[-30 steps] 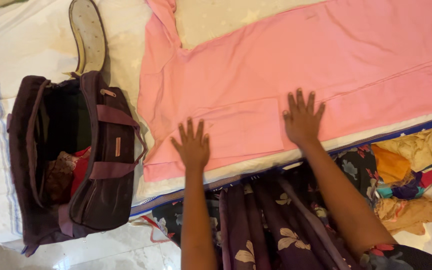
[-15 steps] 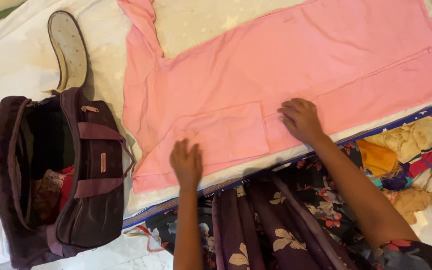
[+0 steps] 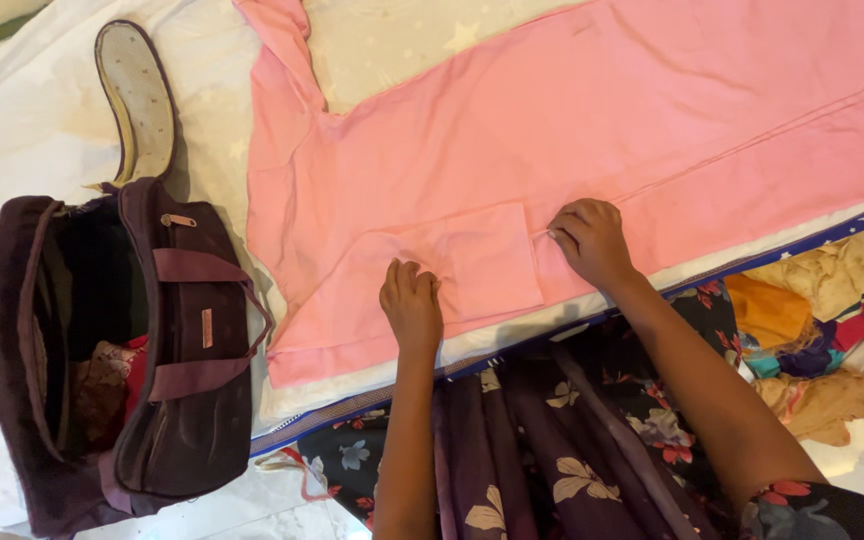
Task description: The person smooths out a pink long-sleeved garment on a bed, folds the bottom and sides inward to create a rectangular shape, and then folds it in half before placing it inside a bag.
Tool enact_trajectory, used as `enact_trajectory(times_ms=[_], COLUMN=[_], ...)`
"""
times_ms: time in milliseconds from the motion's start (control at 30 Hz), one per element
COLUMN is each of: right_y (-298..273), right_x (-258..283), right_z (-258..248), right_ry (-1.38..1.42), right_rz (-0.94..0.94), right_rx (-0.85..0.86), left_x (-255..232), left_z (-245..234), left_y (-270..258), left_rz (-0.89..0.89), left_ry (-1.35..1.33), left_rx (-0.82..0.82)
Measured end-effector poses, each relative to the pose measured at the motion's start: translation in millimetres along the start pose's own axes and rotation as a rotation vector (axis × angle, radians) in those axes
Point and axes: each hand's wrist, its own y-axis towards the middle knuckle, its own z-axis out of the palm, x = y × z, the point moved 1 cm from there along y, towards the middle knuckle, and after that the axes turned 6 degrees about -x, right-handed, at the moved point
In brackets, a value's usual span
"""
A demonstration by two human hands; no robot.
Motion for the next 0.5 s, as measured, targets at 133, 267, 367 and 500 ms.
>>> enact_trajectory(times_ms=[133,267,367,500], right_y=[1.4,6.1,10.0,14.3], right_x=[-2.4,-1.3,-1.0,-0.6], right_z=[-0.5,-0.4,0.1,2.3], right_ry=[0.018,0.02,0.027,0.025], right_rz=[0.006,-0.012,-0.009,-0.008], right_rx=[-0.001,-0.048,-0.041,-0.046], left_x=[-2.1,-5.5,-8.2,-9.4], left_z=[2.2,-4.2,-7.7,-9.0], left_y=[3.4,8.3,12.7,17.4], left_rz=[0.014,0.016,0.014,0.008], left_ry=[0.019,-0.01,-0.023,-0.031], left_rx=[-0.019,-0.035,-0.054,-0.091])
